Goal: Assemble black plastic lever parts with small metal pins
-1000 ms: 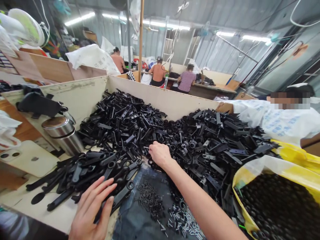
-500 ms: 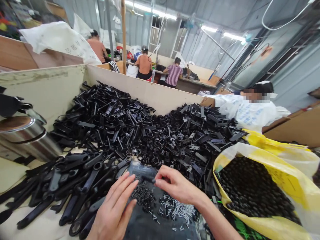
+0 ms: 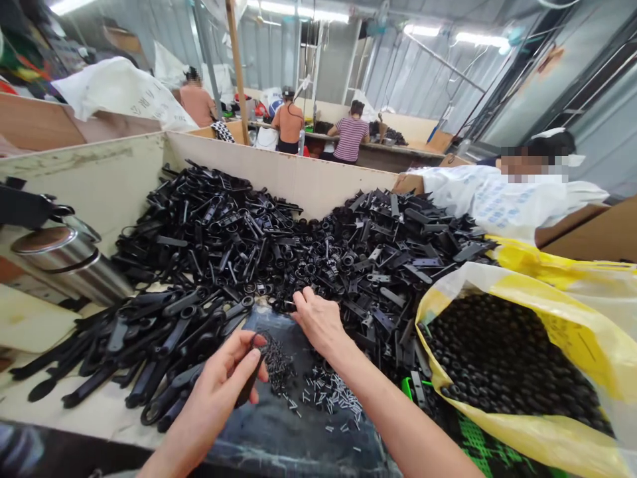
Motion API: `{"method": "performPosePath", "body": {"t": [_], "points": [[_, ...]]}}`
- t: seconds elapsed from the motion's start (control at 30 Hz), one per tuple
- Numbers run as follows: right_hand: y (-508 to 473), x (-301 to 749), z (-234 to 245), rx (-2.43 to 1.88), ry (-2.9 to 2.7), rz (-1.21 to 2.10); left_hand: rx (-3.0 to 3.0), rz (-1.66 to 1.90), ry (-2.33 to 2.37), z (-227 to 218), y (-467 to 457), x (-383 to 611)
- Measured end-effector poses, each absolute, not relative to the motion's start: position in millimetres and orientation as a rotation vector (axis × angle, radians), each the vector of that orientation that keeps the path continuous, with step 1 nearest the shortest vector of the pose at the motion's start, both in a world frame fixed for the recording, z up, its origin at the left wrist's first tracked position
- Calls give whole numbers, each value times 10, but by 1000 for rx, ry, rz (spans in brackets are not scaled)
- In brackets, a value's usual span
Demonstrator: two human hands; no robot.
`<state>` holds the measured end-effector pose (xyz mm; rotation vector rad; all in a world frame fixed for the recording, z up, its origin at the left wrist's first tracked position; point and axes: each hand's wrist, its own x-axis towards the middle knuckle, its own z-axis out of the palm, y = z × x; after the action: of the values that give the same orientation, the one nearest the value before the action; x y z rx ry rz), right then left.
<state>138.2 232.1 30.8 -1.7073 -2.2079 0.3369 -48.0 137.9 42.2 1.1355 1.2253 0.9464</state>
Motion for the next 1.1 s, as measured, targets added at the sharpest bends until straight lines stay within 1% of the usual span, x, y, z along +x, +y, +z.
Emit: {"method": "performPosePath", "body": {"t": [0.13, 0.3, 0.37, 0.43, 0.5, 0.7, 1.1], "points": [[2296, 1503, 259, -1726, -2164, 284, 745, 902, 1038, 462, 1246, -371], [1949, 1774, 354, -1682, -2026, 312, 604, 840, 959, 357, 1002, -318], [1665, 1784, 383, -1589, -1980, 470, 618, 828, 983, 314, 930, -295], [1356, 1736, 376, -1444, -1877, 743, 677, 804, 1015, 282, 872, -270], [1095, 1672, 331, -1342, -1810, 889, 761, 767, 1027, 264, 816, -249], [839, 1659, 166, -1171, -1877, 879, 953, 630, 1020, 256, 635, -230], [749, 1727, 166, -1112, -2041, 917, 959, 536, 1052, 247, 486, -220]]}}
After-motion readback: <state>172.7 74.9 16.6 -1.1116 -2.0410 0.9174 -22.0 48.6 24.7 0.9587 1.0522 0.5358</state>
